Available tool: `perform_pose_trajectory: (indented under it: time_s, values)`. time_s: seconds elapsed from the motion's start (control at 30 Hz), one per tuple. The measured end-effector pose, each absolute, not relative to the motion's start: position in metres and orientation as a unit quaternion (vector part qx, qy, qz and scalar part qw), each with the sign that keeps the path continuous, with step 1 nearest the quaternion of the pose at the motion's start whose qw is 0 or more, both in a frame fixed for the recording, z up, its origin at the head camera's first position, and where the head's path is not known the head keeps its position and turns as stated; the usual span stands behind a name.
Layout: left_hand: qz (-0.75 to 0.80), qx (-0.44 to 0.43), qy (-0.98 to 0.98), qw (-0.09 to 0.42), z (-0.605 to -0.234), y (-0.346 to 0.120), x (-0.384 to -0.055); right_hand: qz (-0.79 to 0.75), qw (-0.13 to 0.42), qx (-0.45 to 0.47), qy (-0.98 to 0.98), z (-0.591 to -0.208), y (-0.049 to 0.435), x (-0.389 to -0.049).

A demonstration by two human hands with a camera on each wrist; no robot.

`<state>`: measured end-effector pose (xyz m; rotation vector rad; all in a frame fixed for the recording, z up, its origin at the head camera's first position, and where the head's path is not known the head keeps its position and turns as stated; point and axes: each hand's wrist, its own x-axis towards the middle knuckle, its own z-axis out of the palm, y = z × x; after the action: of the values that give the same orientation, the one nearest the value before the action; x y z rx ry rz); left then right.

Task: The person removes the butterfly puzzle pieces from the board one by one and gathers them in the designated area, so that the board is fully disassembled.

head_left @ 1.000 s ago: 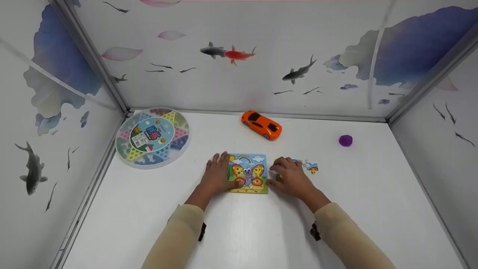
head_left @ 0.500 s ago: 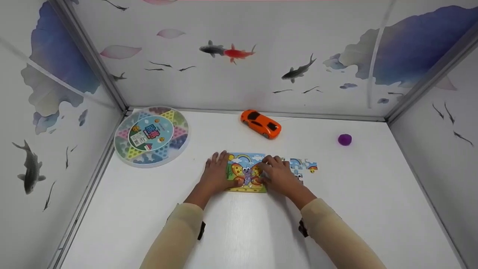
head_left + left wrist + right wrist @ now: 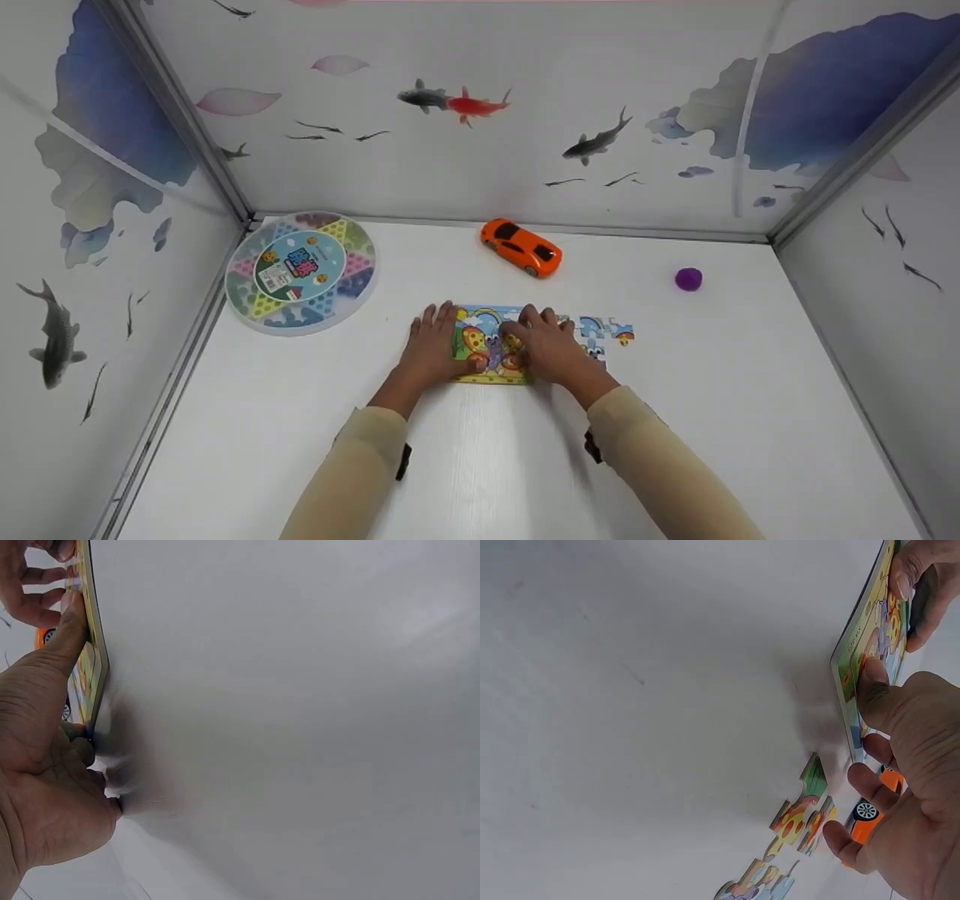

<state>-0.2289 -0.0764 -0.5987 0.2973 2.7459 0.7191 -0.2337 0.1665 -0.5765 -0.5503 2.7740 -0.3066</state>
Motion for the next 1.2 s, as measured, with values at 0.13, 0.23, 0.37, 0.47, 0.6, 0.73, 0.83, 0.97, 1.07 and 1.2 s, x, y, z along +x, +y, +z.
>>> perform_pose_trajectory:
  time_s: [0.13,0.23,0.37,0.47,0.6,0.73,0.83,0.97,1.07,1.2]
  values:
    - [0.247,0.1,0.953,0.147,-0.6,-0.075,-0.231,-0.11,0.155,-0.184,0.964,-0.576,0.165,-0.235]
    - [0.248,0.097,0.952,0.15,-0.601,-0.075,-0.231,-0.117,0.161,-0.178,0.964,-0.575,0.163,-0.236]
    - [0.25,0.094,0.951,0.155,-0.6,-0.075,-0.231,-0.118,0.159,-0.179,0.964,-0.575,0.162,-0.237]
    - [0.248,0.092,0.951,0.16,-0.599,-0.074,-0.231,-0.113,0.154,-0.179,0.965,-0.575,0.161,-0.238]
    - [0.25,0.092,0.95,0.161,-0.598,-0.074,-0.231,-0.112,0.153,-0.177,0.966,-0.575,0.161,-0.238]
    - [0.254,0.094,0.95,0.156,-0.599,-0.074,-0.23,-0.121,0.153,-0.172,0.966,-0.575,0.159,-0.237]
    - [0.251,0.094,0.951,0.155,-0.599,-0.074,-0.23,-0.126,0.145,-0.172,0.966,-0.576,0.158,-0.235]
    - [0.246,0.094,0.952,0.157,-0.597,-0.074,-0.23,-0.126,0.134,-0.175,0.967,-0.576,0.156,-0.234]
    - [0.245,0.092,0.952,0.157,-0.595,-0.074,-0.23,-0.122,0.133,-0.174,0.968,-0.576,0.156,-0.234]
    - [0.244,0.091,0.953,0.156,-0.595,-0.073,-0.23,-0.118,0.133,-0.173,0.969,-0.576,0.156,-0.234]
